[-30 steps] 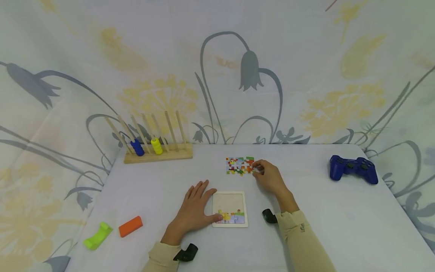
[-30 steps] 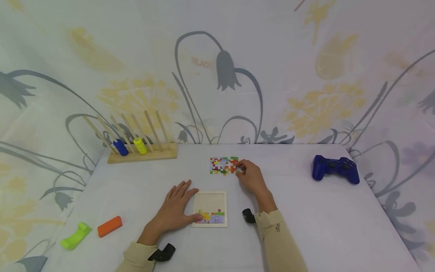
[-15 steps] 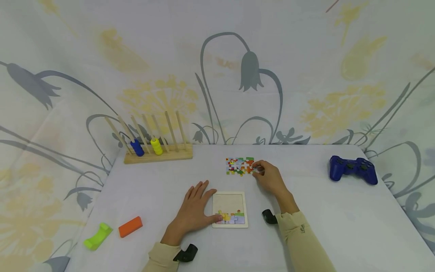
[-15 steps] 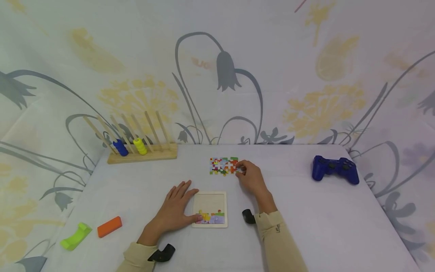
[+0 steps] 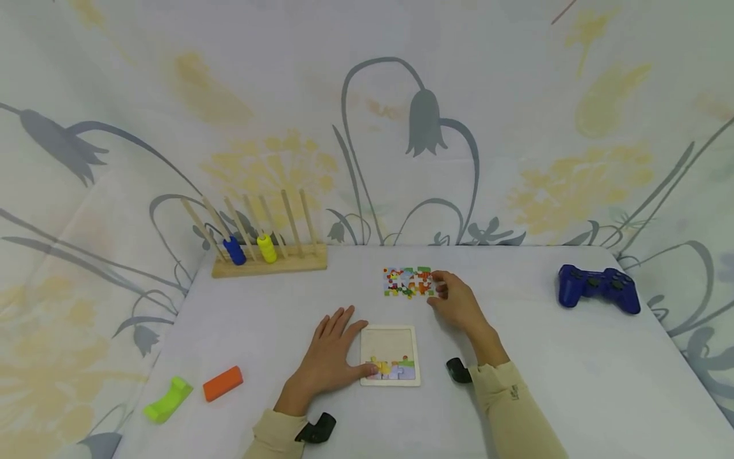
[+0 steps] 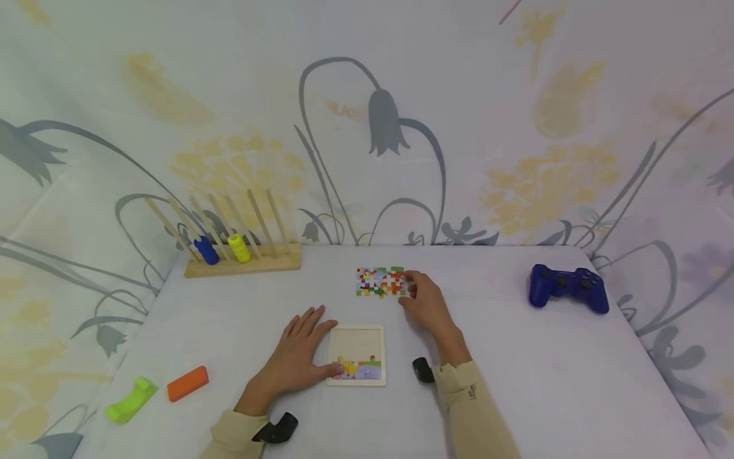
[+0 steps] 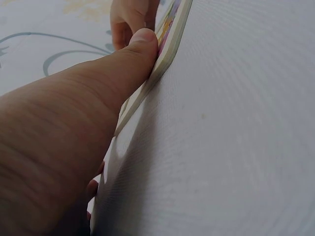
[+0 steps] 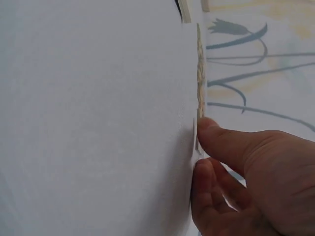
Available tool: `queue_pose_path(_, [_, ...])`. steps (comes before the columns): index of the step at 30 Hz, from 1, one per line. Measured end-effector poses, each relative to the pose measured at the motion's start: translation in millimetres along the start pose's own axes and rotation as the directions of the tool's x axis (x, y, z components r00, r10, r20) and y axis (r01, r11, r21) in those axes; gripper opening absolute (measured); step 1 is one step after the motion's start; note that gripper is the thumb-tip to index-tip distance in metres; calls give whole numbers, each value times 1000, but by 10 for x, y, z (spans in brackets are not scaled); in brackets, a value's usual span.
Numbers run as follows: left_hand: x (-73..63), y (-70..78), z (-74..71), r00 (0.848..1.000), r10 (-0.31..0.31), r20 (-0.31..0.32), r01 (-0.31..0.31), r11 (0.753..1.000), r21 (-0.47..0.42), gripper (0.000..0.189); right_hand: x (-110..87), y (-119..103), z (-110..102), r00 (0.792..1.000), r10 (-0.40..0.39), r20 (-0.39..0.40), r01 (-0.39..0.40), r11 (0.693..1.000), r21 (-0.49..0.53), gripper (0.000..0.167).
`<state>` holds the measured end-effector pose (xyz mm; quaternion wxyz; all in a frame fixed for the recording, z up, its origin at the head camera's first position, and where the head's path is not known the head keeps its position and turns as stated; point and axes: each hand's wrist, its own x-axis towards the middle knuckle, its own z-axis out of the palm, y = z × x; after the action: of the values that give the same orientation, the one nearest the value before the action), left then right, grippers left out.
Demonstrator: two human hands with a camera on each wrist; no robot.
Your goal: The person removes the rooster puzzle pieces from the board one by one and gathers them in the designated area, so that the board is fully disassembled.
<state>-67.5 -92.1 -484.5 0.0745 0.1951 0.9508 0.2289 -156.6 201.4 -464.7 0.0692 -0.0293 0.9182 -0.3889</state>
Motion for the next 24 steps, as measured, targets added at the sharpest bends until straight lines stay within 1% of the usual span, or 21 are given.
queue_pose_path(3, [-5, 12, -16, 1000, 4, -4, -4, 1000, -4, 86, -61, -55, 14, 1000, -9, 7, 9, 1000, -28, 65])
queue_pose_path(5, [-5, 20, -26, 1000, 2, 1, -2, 1000, -6, 87, -130, -99, 37, 1000, -27, 11, 27, 997, -66, 67])
queue_pose_path(8, [-9, 22, -36, 1000, -8, 24, 8, 1000, -6, 91, -273, -181, 99, 997, -71, 33, 74, 990, -117, 66])
queue_pose_path(10, [-14, 22, -48, 999, -15, 42, 16, 1000, -1, 96, -382, -242, 150, 993, -104, 55, 110, 985, -133, 64])
queue_pose_path(14, [-27, 27, -84, 996, -24, 89, 24, 1000, -4, 108, -586, -380, 268, 982, -154, 106, 166, 979, -119, 56])
queue_pose_path(16, [-33, 26, -95, 994, -22, 111, 23, 1000, -9, 115, -666, -434, 337, 967, -205, 149, 222, 969, -110, 52])
queue_pose_path(17, [-37, 29, -103, 993, -18, 119, 20, 1000, -17, 118, -699, -457, 375, 956, -234, 179, 255, 962, -103, 50])
queue_pose_path(20, [-42, 32, -109, 991, -5, 134, 7, 1000, -20, 123, -778, -500, 485, 902, -334, 274, 367, 927, -74, 47])
queue_pose_path(22, [-45, 28, -103, 992, 11, 129, -8, 1000, -20, 125, -809, -522, 553, 871, -365, 329, 404, 913, -56, 46])
queue_pose_path(23, [-46, 28, -108, 992, 15, 127, -13, 1000, -19, 124, -819, -531, 584, 860, -374, 346, 417, 907, -56, 45])
queue_pose_path(24, [-48, 25, -107, 992, 17, 125, -15, 1000, -15, 124, -828, -546, 605, 855, -378, 356, 423, 904, -57, 44])
